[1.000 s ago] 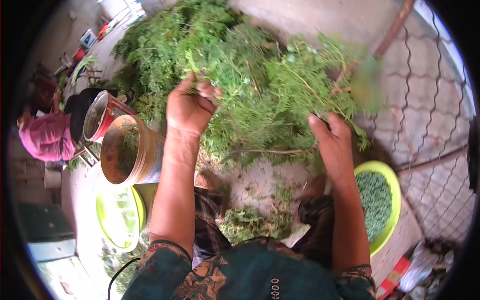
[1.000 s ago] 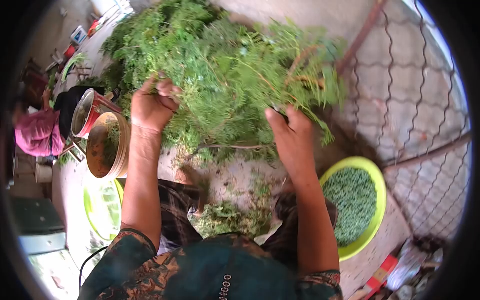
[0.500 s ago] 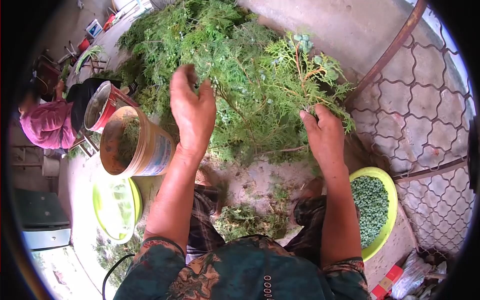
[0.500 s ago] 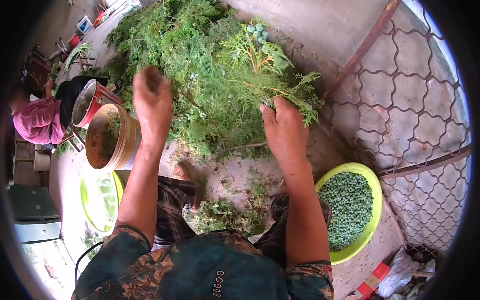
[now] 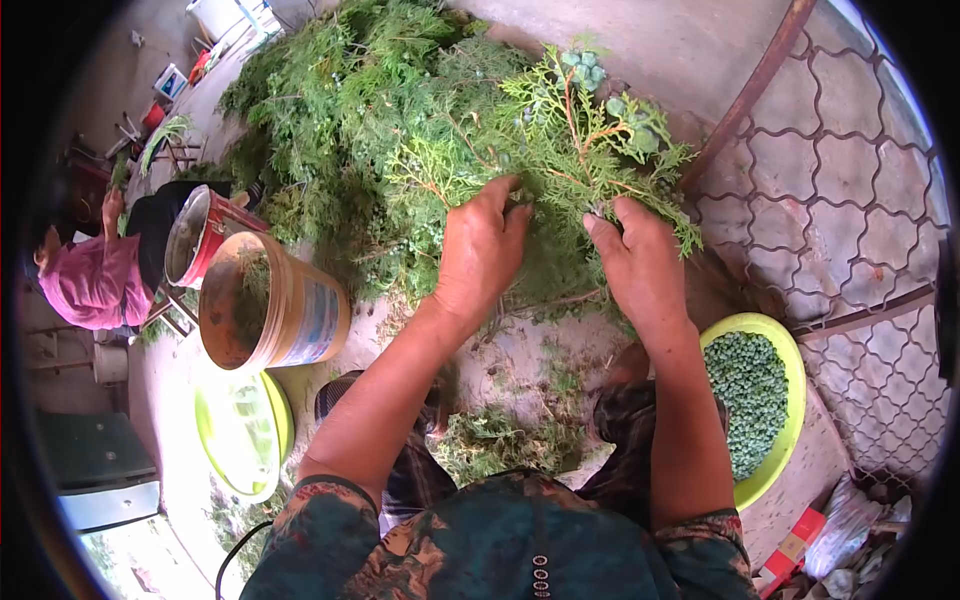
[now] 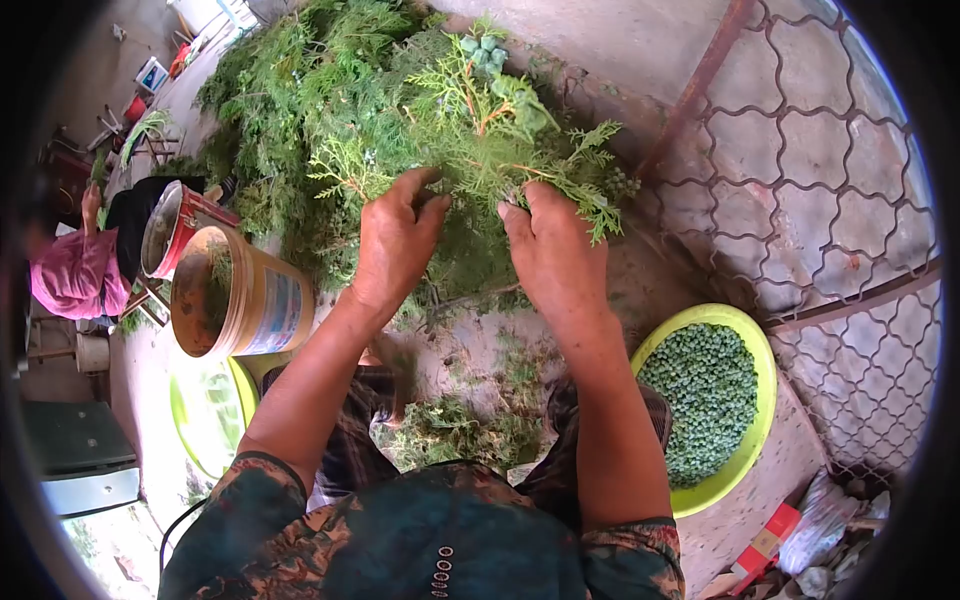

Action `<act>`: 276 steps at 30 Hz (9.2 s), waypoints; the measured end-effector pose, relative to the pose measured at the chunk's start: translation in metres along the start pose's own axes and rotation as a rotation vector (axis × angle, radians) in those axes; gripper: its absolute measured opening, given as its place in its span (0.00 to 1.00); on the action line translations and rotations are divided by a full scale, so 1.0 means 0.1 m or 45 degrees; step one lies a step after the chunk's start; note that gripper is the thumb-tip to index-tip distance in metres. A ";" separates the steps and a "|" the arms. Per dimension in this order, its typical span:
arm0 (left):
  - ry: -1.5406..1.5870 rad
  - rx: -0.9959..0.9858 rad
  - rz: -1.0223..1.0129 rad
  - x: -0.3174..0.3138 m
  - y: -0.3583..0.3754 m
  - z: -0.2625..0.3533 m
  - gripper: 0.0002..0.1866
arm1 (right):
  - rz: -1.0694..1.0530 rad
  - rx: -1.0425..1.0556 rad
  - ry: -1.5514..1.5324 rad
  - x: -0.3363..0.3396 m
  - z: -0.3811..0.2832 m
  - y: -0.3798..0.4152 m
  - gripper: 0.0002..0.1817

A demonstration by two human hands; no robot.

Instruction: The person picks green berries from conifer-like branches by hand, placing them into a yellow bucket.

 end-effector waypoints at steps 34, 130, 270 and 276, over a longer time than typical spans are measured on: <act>0.345 -0.494 0.097 0.25 0.37 1.84 0.07 | -0.071 -0.156 -0.252 -0.09 0.24 0.08 0.12; 1.448 0.644 -0.556 -0.47 0.13 0.20 0.04 | -0.357 -0.792 -1.932 -0.39 0.08 0.27 0.10; 1.452 0.679 -0.272 -0.03 0.02 -0.32 0.05 | -0.065 -0.282 0.859 1.51 1.48 1.01 0.18; 1.668 0.783 -0.206 -0.16 -0.01 -0.41 0.04 | -0.146 0.503 -0.162 0.36 -0.84 0.78 0.10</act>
Point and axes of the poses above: each hand's wrist, its own y-axis away from the middle knuckle, its own x-axis out of the back of the hand, z = x × y, the point moved 10 cm from there along -y, towards the middle knuckle, and after that the axes turned 1 degree about -y, right-handed, at the moved point
